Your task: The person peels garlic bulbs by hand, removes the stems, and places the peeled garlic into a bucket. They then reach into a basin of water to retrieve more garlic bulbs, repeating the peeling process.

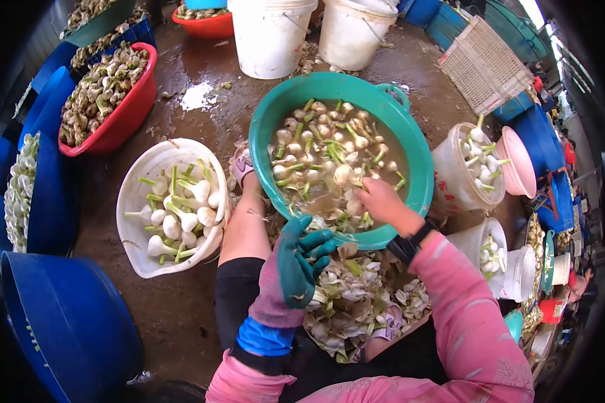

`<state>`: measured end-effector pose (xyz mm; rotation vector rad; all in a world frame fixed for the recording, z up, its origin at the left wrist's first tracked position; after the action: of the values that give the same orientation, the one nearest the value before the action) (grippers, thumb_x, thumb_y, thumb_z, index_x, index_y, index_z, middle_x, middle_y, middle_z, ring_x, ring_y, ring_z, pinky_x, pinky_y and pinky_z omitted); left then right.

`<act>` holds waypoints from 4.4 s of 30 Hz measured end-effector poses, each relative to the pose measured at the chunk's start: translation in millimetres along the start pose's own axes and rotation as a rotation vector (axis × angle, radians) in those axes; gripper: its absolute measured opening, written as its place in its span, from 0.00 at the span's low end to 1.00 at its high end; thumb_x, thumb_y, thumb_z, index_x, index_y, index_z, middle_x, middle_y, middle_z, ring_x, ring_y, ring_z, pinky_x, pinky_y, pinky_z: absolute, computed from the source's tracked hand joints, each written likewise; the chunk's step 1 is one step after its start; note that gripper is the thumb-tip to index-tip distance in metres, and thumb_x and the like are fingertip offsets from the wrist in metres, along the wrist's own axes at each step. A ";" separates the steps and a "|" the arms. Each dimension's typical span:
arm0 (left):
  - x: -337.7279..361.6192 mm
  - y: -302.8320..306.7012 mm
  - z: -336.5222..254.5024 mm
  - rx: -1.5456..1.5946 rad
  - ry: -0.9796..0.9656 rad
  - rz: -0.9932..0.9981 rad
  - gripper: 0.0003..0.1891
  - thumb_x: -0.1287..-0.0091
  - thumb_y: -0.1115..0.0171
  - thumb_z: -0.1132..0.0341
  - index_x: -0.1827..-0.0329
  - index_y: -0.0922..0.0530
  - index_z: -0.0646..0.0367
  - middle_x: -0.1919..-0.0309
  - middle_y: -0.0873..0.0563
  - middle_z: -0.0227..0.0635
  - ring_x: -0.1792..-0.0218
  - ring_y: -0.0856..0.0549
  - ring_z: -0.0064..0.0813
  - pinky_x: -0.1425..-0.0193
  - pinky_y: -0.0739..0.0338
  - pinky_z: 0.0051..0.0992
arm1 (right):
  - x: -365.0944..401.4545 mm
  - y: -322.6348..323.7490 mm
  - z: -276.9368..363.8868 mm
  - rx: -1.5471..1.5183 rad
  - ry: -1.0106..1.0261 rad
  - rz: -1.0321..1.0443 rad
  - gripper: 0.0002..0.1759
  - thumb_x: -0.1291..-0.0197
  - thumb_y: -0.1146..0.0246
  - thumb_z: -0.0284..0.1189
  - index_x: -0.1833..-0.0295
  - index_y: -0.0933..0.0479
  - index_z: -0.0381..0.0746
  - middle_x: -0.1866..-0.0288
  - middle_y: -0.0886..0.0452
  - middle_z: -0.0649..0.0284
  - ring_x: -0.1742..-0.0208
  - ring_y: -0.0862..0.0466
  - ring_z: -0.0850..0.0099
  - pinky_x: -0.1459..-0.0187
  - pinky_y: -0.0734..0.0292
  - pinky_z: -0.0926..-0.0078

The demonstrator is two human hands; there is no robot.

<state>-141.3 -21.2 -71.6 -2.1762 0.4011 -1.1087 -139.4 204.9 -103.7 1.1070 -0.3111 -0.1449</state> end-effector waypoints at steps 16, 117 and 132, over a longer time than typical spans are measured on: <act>79.2 -34.3 71.9 0.160 0.230 0.425 0.19 0.34 0.54 0.57 0.45 0.35 0.58 0.60 0.21 0.41 0.70 0.22 0.26 0.71 0.26 0.21 | 179.7 72.4 11.7 -0.420 -0.153 -0.470 0.11 0.47 0.44 0.26 0.57 0.27 0.37 0.67 0.22 0.51 0.63 0.21 0.57 0.61 0.28 0.68; 135.3 -51.0 87.6 -0.419 -0.266 0.702 0.23 0.34 0.53 0.65 0.37 0.43 0.60 0.46 0.28 0.40 0.46 0.30 0.29 0.40 0.40 0.27 | 260.8 38.6 80.3 -1.902 0.006 0.573 0.17 0.37 0.53 0.38 0.70 0.32 0.36 0.83 0.32 0.64 0.87 0.35 0.78 0.83 0.42 0.83; 141.9 -28.0 78.7 -0.328 -0.151 0.606 0.29 0.41 0.44 0.52 0.44 0.37 0.64 0.52 0.26 0.38 0.52 0.26 0.32 0.48 0.31 0.30 | 260.6 39.3 77.9 -1.675 0.095 0.195 0.16 0.37 0.54 0.33 0.76 0.34 0.38 0.85 0.36 0.69 0.87 0.38 0.80 0.83 0.43 0.85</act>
<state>5.7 -43.3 -0.8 -2.1608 1.1460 -0.5651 81.2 85.8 8.9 -0.5742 -0.1149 -0.1225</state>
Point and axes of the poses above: each hand's wrist, its own x-axis away from the middle knuckle, its own y-axis out of the back of the hand, z = x × y, the point moved 3 cm from there along -x, towards the middle knuckle
